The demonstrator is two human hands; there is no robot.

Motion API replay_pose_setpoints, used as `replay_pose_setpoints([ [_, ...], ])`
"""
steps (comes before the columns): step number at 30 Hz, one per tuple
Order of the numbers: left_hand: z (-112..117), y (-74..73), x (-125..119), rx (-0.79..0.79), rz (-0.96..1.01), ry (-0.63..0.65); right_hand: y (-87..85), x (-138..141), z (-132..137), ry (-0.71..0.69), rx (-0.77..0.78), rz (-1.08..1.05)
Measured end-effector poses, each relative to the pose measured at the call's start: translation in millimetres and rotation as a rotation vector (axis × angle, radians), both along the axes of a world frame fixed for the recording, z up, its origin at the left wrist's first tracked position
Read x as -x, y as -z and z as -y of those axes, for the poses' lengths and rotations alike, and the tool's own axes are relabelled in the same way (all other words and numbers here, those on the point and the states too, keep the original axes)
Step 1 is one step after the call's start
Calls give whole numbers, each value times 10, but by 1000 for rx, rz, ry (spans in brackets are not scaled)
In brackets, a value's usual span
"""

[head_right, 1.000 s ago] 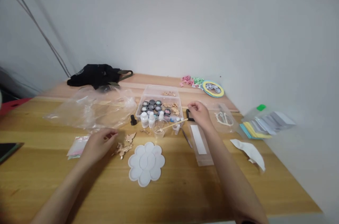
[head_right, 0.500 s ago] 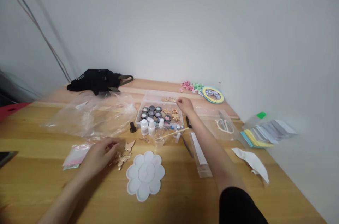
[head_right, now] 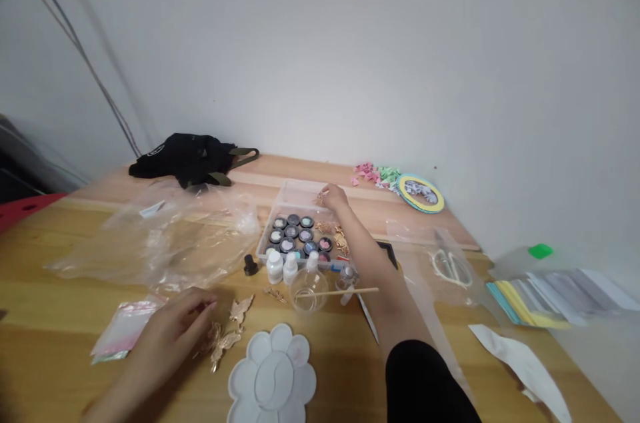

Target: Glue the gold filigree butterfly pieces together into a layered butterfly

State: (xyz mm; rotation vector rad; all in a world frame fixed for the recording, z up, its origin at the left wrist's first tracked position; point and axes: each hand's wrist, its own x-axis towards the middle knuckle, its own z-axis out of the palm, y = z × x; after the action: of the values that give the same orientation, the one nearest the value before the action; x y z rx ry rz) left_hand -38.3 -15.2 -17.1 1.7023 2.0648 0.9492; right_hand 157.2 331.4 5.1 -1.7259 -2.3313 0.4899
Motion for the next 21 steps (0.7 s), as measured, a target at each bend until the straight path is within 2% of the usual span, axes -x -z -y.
replay_pose_setpoints([
  [15,-8,66,19,49,4,-11,66,-17,-153,66,39,-52],
  [21,-8,45,10,55,9,-14,74,-63,-203,167,-5,-47],
])
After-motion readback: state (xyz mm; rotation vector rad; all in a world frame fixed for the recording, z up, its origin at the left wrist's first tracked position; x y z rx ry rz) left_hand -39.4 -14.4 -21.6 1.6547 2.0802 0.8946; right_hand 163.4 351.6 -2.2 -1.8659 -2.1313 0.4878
